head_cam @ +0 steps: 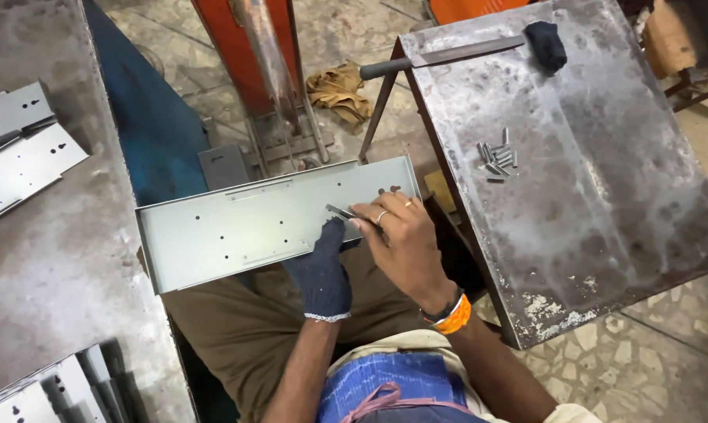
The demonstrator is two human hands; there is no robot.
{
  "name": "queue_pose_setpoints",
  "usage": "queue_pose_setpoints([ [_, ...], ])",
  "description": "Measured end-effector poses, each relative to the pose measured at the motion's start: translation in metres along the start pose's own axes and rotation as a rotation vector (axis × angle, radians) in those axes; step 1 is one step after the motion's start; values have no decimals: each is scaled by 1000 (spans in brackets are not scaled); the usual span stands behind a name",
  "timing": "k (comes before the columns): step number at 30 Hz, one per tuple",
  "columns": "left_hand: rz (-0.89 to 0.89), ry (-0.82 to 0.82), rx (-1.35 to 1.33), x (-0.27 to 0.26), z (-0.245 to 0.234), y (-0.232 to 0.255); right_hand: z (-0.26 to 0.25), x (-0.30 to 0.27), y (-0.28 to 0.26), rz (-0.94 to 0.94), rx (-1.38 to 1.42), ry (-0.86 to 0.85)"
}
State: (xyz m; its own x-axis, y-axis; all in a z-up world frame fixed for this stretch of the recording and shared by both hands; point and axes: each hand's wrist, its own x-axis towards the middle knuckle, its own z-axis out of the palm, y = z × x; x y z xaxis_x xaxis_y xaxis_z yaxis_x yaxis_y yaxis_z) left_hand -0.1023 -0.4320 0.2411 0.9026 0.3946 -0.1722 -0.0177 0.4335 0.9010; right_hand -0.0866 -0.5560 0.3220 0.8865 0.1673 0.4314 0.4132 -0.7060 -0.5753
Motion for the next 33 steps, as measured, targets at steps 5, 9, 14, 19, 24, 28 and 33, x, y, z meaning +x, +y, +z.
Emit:
queue_pose_setpoints([
  [5, 47, 105, -32, -3, 1, 0, -4, 4, -4, -148, -114, -101],
  [9, 59, 113, 37, -4, -4, -6, 6, 2, 1, -105, -144, -141],
  [14, 105, 98, 146, -2, -26, -38, 6, 8, 0, -14, -147, 127],
  [19, 97, 192, 76, -6, -7, 18, 4, 16, 11, 287, -177, 269],
  [24, 112, 240, -52, -2, -17, 21, -3, 21, 11, 372, -252, 240],
  [28, 435, 107, 453, 3, -61, -3, 4, 17, 7, 179, -231, 181],
  [33, 800, -43, 1227, 12, -89, -14, 7, 23, -4, 37, -117, 197],
])
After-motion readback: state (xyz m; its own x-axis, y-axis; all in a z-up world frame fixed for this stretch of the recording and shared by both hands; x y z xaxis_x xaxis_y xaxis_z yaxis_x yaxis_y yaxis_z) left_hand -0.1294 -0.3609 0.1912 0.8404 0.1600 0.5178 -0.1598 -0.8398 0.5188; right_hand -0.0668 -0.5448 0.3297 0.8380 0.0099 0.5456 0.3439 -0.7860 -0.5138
